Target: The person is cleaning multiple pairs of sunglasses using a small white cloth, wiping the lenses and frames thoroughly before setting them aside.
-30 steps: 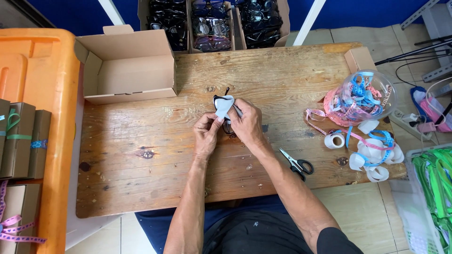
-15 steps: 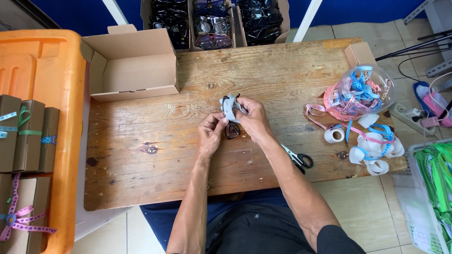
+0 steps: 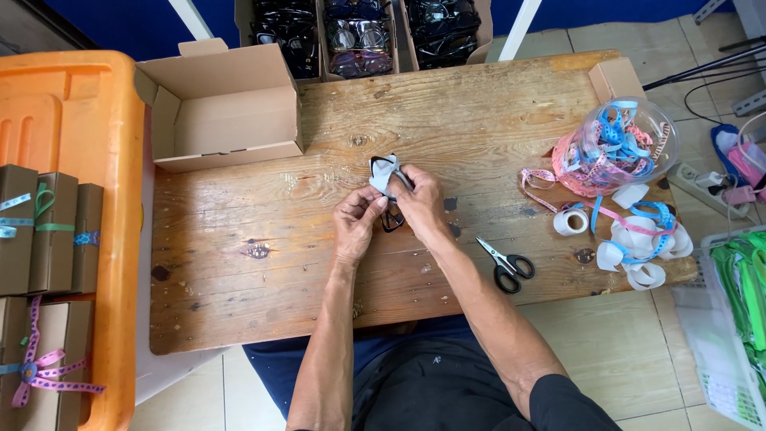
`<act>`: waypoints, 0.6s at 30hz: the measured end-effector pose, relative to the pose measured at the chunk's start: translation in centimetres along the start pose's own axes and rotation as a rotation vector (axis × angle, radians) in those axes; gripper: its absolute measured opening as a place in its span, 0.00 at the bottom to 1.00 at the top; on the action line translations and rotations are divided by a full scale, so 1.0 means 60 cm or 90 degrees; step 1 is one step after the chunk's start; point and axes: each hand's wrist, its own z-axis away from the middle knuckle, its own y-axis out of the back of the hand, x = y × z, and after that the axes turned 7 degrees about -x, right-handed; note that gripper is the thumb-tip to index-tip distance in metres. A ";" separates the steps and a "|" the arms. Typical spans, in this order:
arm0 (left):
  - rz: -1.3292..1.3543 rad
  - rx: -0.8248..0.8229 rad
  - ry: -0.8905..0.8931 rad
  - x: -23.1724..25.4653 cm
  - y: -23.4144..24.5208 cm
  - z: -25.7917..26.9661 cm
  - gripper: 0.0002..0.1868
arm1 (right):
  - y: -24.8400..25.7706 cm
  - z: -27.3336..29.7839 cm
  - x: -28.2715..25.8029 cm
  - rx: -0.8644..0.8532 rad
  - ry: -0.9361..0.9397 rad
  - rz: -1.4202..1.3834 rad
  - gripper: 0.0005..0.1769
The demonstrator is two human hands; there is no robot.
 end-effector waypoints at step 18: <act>0.037 0.036 -0.028 -0.013 0.008 -0.004 0.16 | 0.049 0.083 -0.027 -0.112 0.251 0.184 0.24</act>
